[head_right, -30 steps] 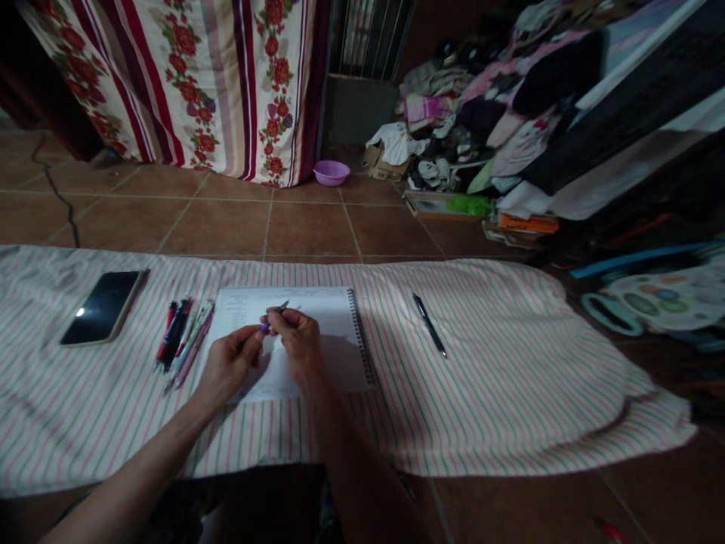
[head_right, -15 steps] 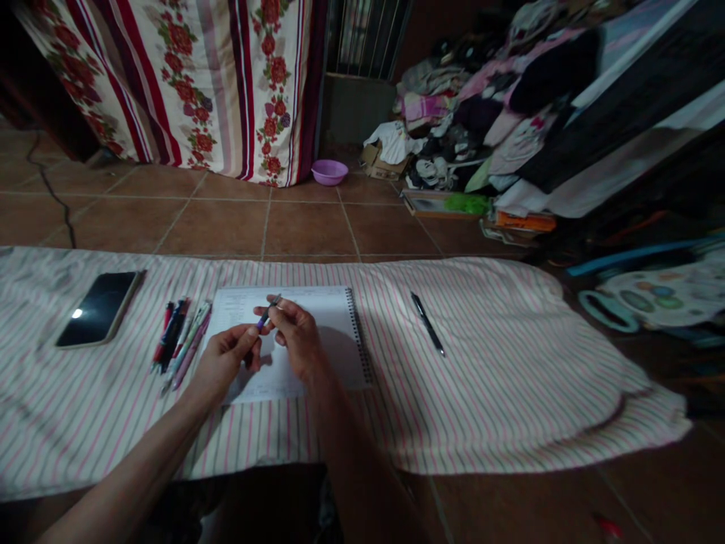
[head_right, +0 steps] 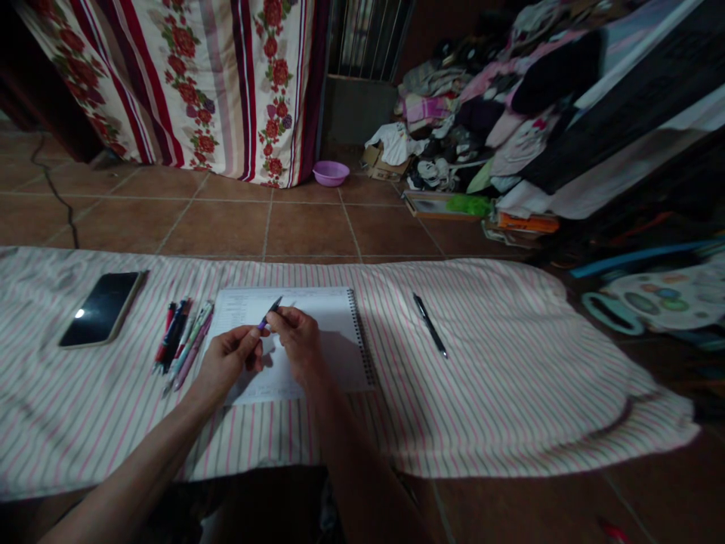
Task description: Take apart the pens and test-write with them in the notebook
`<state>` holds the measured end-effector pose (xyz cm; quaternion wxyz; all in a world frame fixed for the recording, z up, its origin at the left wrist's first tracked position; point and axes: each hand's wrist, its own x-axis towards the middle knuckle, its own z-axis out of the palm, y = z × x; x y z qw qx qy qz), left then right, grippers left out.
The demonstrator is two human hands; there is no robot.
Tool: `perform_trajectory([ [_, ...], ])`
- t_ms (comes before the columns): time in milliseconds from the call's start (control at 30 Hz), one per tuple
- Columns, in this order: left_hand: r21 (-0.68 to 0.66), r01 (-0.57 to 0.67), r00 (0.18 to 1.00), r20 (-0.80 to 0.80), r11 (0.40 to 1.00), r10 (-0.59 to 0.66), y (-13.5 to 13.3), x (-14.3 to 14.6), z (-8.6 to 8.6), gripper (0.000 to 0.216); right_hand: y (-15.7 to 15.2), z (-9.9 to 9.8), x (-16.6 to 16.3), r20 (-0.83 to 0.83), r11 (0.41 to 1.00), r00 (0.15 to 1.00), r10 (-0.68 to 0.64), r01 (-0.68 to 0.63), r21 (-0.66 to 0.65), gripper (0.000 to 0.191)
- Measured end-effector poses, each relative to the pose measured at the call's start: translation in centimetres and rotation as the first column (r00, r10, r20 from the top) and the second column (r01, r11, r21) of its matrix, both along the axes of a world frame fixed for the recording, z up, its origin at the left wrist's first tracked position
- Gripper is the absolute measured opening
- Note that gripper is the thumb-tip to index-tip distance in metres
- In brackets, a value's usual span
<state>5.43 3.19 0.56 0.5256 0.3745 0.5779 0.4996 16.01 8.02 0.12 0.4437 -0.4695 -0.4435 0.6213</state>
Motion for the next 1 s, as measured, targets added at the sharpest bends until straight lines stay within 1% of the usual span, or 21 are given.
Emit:
perform_trajectory([
  [100,-0.003,0.011,1.000,0.002,1.000,-0.011,0.0,0.0,-0.1,0.032,0.0,0.0,0.0,-0.021,0.998,0.999,0.043,-0.042,0.035,0.021],
  [200,-0.001,-0.015,1.000,-0.015,1.000,0.015,0.0,0.2,-0.2,0.032,0.2,-0.4,-0.1,-0.022,0.998,0.998,0.061,-0.060,0.037,0.024],
  [367,0.027,-0.048,0.996,-0.080,0.998,0.050,0.1,0.7,-0.4,0.027,0.3,-1.1,-0.1,0.012,0.999,1.000,-0.013,0.013,0.037,0.024],
  [433,0.028,-0.027,0.995,-0.091,0.999,0.029,0.2,0.8,-0.7,0.028,0.1,-1.1,0.1,0.007,0.999,1.000,-0.013,0.013,0.035,0.022],
  [633,0.010,0.022,0.995,-0.096,1.000,-0.021,0.1,0.9,-1.4,0.030,-0.3,-0.6,0.9,-0.007,0.998,0.999,0.052,-0.052,0.021,0.017],
  [733,-0.012,0.037,0.996,-0.083,0.999,-0.038,0.1,0.9,-1.7,0.030,-0.2,-0.9,1.2,-0.042,0.997,0.996,0.074,-0.073,0.018,0.019],
  [833,0.013,0.034,0.977,-0.209,0.999,-0.031,0.0,1.2,-1.9,0.030,-0.1,-1.6,1.5,-0.042,0.994,0.995,0.092,-0.089,0.059,0.024],
  [900,0.047,0.029,0.948,-0.318,0.998,-0.013,-0.2,1.4,-2.0,0.031,0.0,-2.0,1.7,-0.016,0.996,0.998,0.059,-0.058,0.062,0.024],
  [1000,0.077,0.018,0.917,-0.398,0.997,0.014,-0.4,1.7,-2.1,0.031,0.1,-2.4,1.8,-0.012,1.000,1.000,-0.009,0.009,0.017,0.023],
])
